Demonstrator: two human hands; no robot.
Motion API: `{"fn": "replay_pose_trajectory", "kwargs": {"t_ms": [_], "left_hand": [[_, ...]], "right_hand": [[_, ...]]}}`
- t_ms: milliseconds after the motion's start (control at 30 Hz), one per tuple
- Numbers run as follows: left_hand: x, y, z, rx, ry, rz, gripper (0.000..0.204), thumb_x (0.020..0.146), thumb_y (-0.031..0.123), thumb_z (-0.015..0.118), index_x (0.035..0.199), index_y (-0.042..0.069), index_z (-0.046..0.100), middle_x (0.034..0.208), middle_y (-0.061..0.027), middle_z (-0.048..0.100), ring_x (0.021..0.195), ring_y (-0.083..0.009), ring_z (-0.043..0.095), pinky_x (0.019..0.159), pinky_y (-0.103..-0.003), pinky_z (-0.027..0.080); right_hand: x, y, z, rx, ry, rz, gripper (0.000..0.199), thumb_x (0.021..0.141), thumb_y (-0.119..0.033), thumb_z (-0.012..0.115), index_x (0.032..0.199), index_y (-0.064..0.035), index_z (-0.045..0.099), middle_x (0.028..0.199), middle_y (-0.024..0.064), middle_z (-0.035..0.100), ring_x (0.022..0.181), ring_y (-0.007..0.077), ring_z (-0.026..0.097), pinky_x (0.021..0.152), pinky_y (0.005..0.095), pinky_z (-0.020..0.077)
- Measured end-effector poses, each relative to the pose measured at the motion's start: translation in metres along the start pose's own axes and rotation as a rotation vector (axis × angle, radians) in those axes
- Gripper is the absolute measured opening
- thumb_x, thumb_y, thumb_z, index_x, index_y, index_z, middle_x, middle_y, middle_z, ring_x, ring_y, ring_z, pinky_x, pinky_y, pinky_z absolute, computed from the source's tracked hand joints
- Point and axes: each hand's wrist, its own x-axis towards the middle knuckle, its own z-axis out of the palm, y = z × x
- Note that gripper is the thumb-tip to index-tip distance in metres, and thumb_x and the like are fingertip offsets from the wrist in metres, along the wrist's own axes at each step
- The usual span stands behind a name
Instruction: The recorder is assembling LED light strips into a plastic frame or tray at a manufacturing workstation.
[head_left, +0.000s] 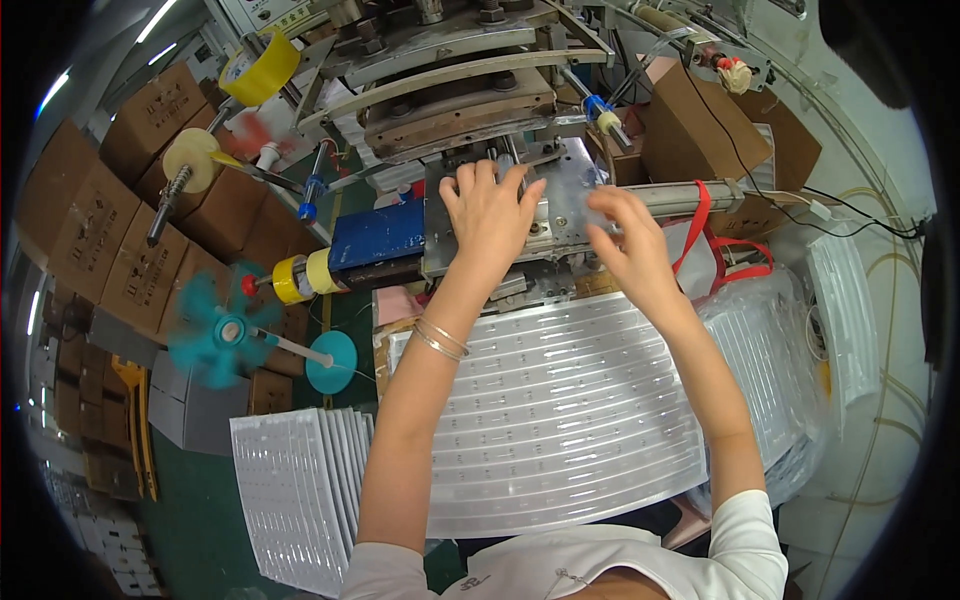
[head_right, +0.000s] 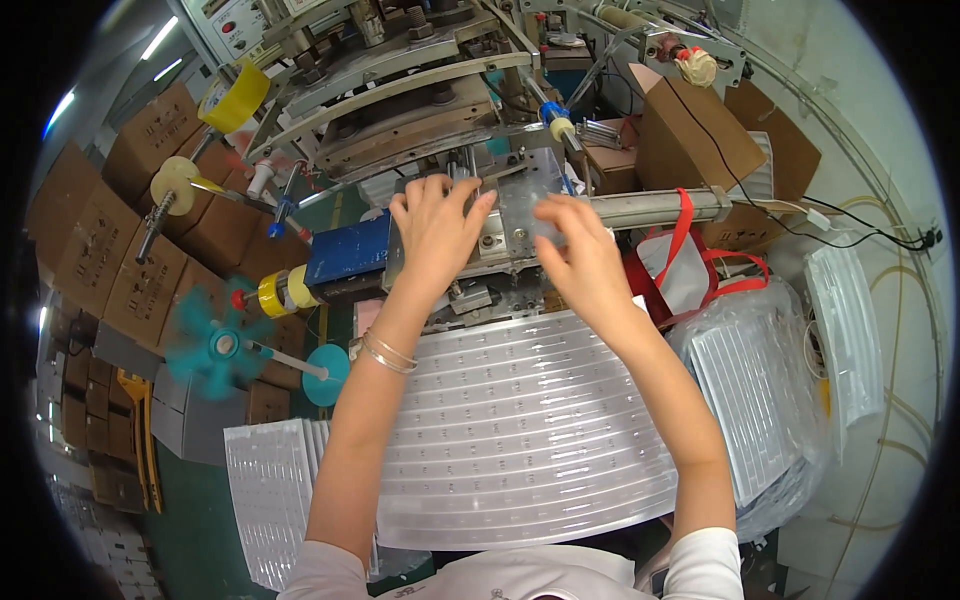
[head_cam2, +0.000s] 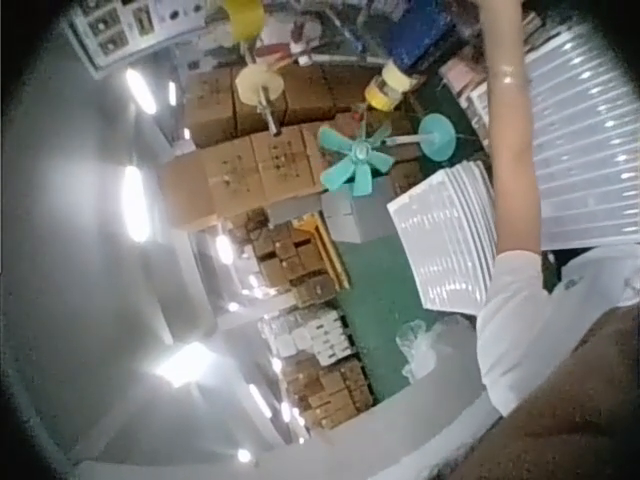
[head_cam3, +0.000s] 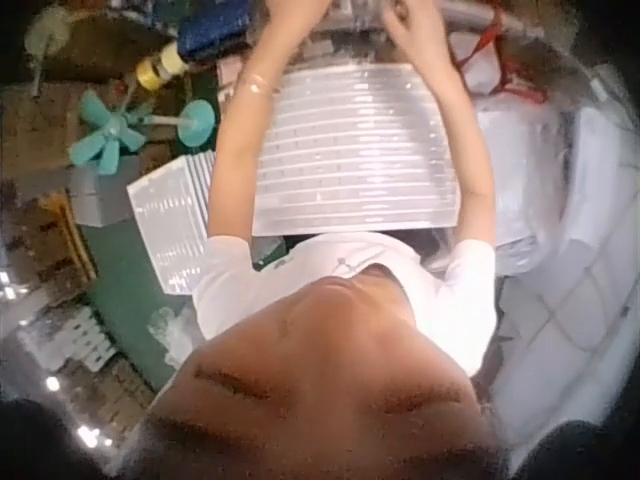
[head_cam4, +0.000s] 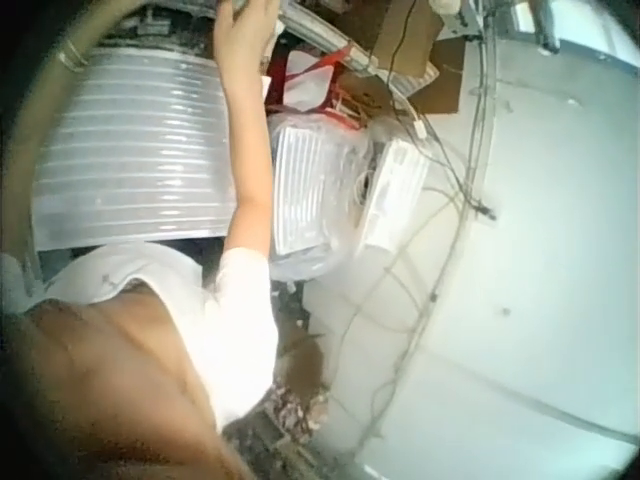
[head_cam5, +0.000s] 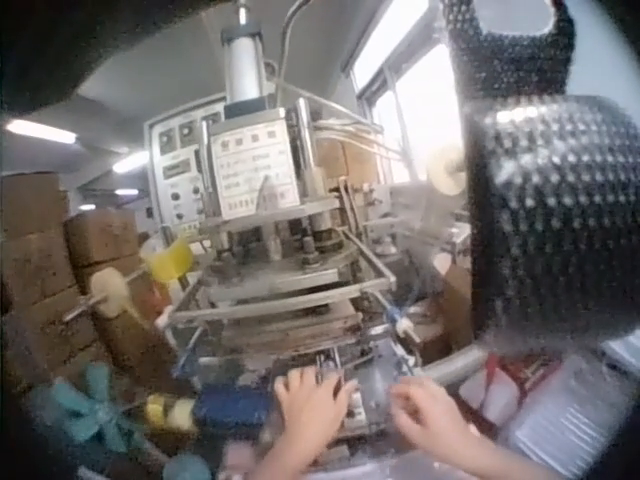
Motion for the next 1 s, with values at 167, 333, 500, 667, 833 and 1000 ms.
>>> {"fn": "replay_pose_trajectory", "kwargs": {"t_ms": [167,333,500,667,833,1000], "left_hand": [[-0.051,0.002,-0.073,-0.457,-0.026,-0.092,0.029,0.08,0.017,0.066,0.108,0.013,0.062,0.095,-0.0036,0.06,0.092,-0.0205,0.051,0.085,-0.035,0.033],[-0.17,-0.019,-0.127,-0.8,-0.128,-0.415,0.03,0.08,0.006,0.065,0.109,0.007,0.061,0.083,-0.0025,0.06,0.077,-0.0149,0.053,0.072,-0.029,0.042],[-0.253,-0.044,-0.176,-1.018,0.094,-1.044,0.023,0.086,0.005,0.059,0.108,0.002,0.059,0.076,-0.0004,0.058,0.067,-0.0064,0.053,0.067,-0.018,0.043],[-0.32,-0.063,-0.208,-1.266,0.478,-1.183,0.029,0.095,0.029,0.049,0.103,0.004,0.058,0.073,-0.0029,0.057,0.065,-0.01,0.051,0.062,-0.024,0.04],[-0.35,-0.069,-0.231,-1.966,0.68,-1.093,0.031,0.095,0.033,0.047,0.103,0.005,0.055,0.077,-0.0062,0.059,0.07,-0.0175,0.052,0.067,-0.034,0.041],[-0.343,-0.058,-0.227,-1.997,0.761,-1.147,0.022,0.086,0.022,0.051,0.1,0.006,0.055,0.088,-0.0082,0.059,0.076,-0.02,0.053,0.071,-0.033,0.043]], "right_hand": [[0.035,-0.004,0.046,-0.079,-0.038,-0.212,0.022,0.082,-0.006,0.063,0.104,-0.0033,0.06,0.105,0.0094,0.062,0.085,0.0236,0.062,0.069,0.0319,0.0517],[0.059,0.009,0.083,-0.504,0.004,-0.383,0.022,0.079,-0.012,0.063,0.1,-0.0063,0.064,0.093,0.0095,0.065,0.086,0.0273,0.062,0.077,0.0383,0.0469],[0.026,-0.015,0.061,-0.305,0.066,-0.379,0.028,0.081,-0.011,0.064,0.108,-0.0021,0.061,0.109,0.0152,0.063,0.1,0.031,0.06,0.088,0.0394,0.0446],[-0.093,-0.069,0.061,0.024,-0.464,-0.209,0.027,0.081,-0.006,0.063,0.108,-0.0038,0.061,0.104,0.0123,0.061,0.091,0.0294,0.06,0.078,0.0359,0.0489],[-0.196,-0.141,0.117,0.22,-0.885,-0.388,0.037,0.075,-0.007,0.065,0.111,-0.0105,0.06,0.087,0.008,0.057,0.08,0.0261,0.059,0.068,0.0346,0.0513],[-0.252,-0.141,0.151,-0.102,-1.078,-0.618,0.045,0.073,-0.01,0.067,0.116,-0.0159,0.055,0.087,0.0085,0.055,0.084,0.0279,0.059,0.069,0.037,0.0512]]}}
